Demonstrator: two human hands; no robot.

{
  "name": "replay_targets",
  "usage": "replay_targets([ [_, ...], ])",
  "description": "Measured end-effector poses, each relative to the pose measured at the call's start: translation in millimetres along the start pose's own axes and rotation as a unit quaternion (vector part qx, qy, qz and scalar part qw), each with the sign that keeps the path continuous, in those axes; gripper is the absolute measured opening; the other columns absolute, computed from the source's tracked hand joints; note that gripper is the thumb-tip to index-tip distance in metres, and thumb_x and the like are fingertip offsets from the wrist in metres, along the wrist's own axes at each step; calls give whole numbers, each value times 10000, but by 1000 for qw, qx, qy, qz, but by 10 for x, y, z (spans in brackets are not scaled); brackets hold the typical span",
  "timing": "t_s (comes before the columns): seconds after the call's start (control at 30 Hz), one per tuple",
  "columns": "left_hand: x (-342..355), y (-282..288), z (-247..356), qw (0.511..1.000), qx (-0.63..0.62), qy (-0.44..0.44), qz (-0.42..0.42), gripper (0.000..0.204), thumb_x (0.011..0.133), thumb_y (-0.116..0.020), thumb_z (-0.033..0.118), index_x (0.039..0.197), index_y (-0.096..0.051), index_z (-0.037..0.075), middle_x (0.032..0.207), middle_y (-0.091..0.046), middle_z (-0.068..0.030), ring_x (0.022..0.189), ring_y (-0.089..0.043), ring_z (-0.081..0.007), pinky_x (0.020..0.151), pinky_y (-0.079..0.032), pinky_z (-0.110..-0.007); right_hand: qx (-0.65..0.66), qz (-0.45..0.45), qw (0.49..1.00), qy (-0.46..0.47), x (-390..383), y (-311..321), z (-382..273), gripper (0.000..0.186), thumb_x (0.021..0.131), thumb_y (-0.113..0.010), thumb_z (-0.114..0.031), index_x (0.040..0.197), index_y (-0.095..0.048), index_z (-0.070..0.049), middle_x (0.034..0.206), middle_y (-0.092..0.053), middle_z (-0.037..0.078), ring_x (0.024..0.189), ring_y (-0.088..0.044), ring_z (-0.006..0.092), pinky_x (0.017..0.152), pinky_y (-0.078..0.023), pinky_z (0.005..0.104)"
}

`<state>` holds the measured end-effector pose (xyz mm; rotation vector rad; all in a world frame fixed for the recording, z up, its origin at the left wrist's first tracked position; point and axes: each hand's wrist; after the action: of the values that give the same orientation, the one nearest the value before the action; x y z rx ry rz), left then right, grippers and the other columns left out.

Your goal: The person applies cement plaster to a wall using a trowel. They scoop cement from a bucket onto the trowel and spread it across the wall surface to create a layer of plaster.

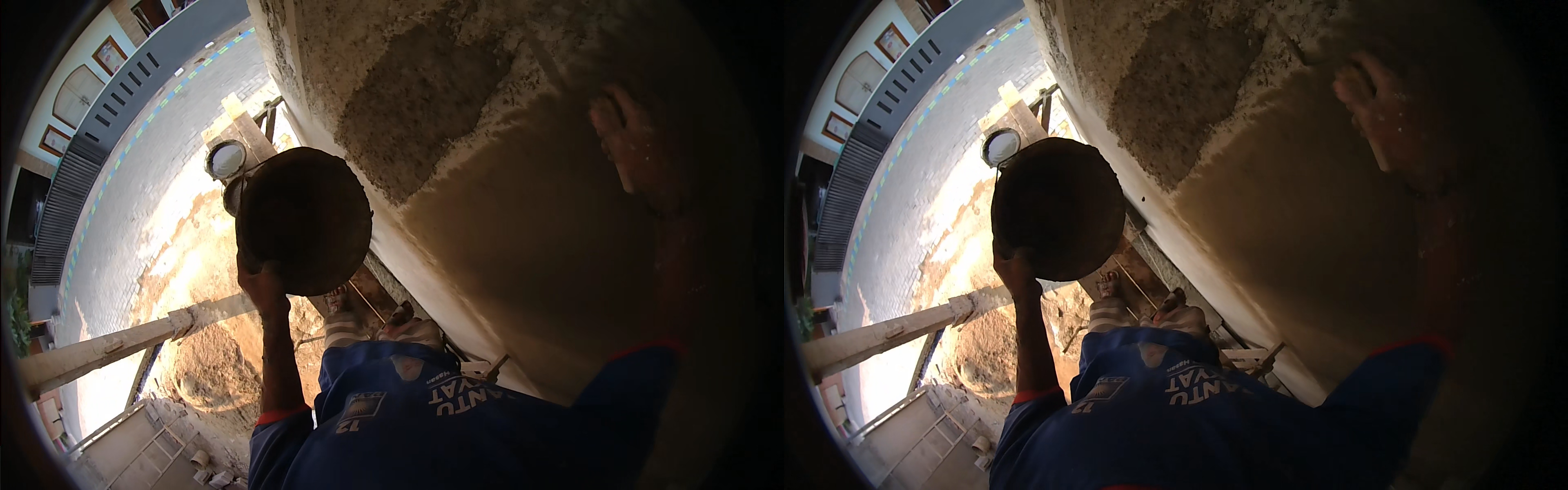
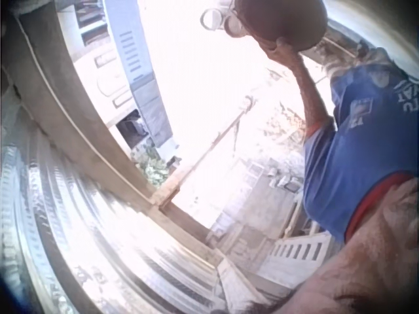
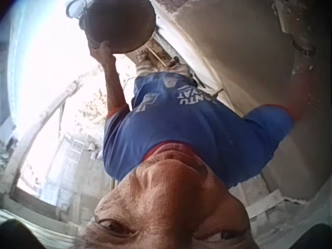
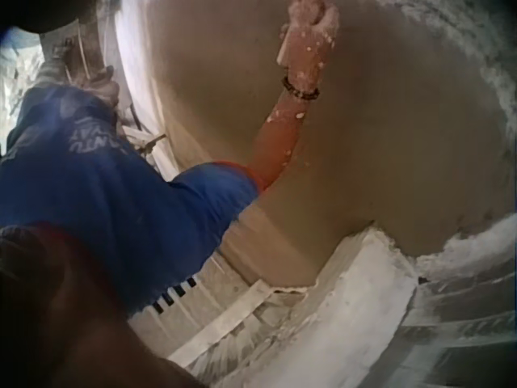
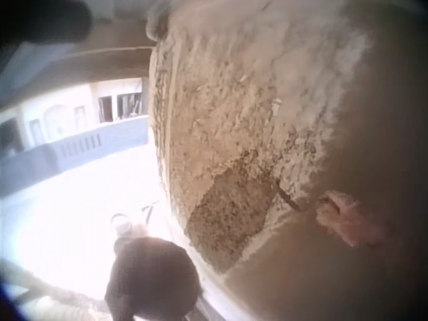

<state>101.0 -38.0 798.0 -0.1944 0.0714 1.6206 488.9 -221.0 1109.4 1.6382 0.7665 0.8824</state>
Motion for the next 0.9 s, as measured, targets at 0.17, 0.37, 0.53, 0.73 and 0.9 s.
replay_targets([
  [0.17,-141,-150,-11,999,-25,1,-42,575,648,-537,-99,1220,-539,-35,1140,-633,-123,1031,-607,-213,931,-451,-308,341,-304,888,-52,-496,-1136,-244,477,900,-602,-293,1299,-484,-60,973,-630,76,757,-599,119,702,-495,310],
  [0.37,-255,-267,69,995,-19,-64,-72,542,693,-593,-32,1232,-530,-23,1145,-629,-118,1052,-594,-210,943,-442,-316,471,-432,747,-180,-895,-1951,-1027,344,923,-538,-186,1223,-507,-22,865,-594,91,796,-635,160,639,-523,299],
  [0.53,-313,-477,200,987,-36,-143,-67,554,722,-633,9,1261,-510,-20,1150,-623,-121,1049,-590,-211,937,-446,-322,714,-342,559,-245,-882,-2346,-1464,373,908,-578,-170,1223,-469,-2,883,-602,95,737,-635,169,650,-571,341],
  [0.73,-373,-640,353,986,-2,-159,-53,492,764,-685,74,1219,-523,-16,1104,-634,-112,1014,-594,-194,908,-461,-322,753,-225,560,-263,-592,-2702,-2019,301,907,-593,-170,1154,-499,-26,920,-600,105,694,-631,177,624,-564,328],
  [0.9,-150,-627,444,986,-22,-116,-120,469,745,-659,41,1196,-547,-20,1042,-660,-78,958,-604,-139,862,-482,-298,310,31,938,155,-335,-2968,-1977,340,824,-619,-131,1151,-533,-96,1011,-574,129,880,-604,220,681,-532,334],
])
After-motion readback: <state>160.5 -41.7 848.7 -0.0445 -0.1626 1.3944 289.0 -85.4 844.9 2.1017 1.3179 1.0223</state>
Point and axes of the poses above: each hand's wrist, its own x-axis towards the middle knuckle, its own y-axis out of the back of the hand, z = x × y
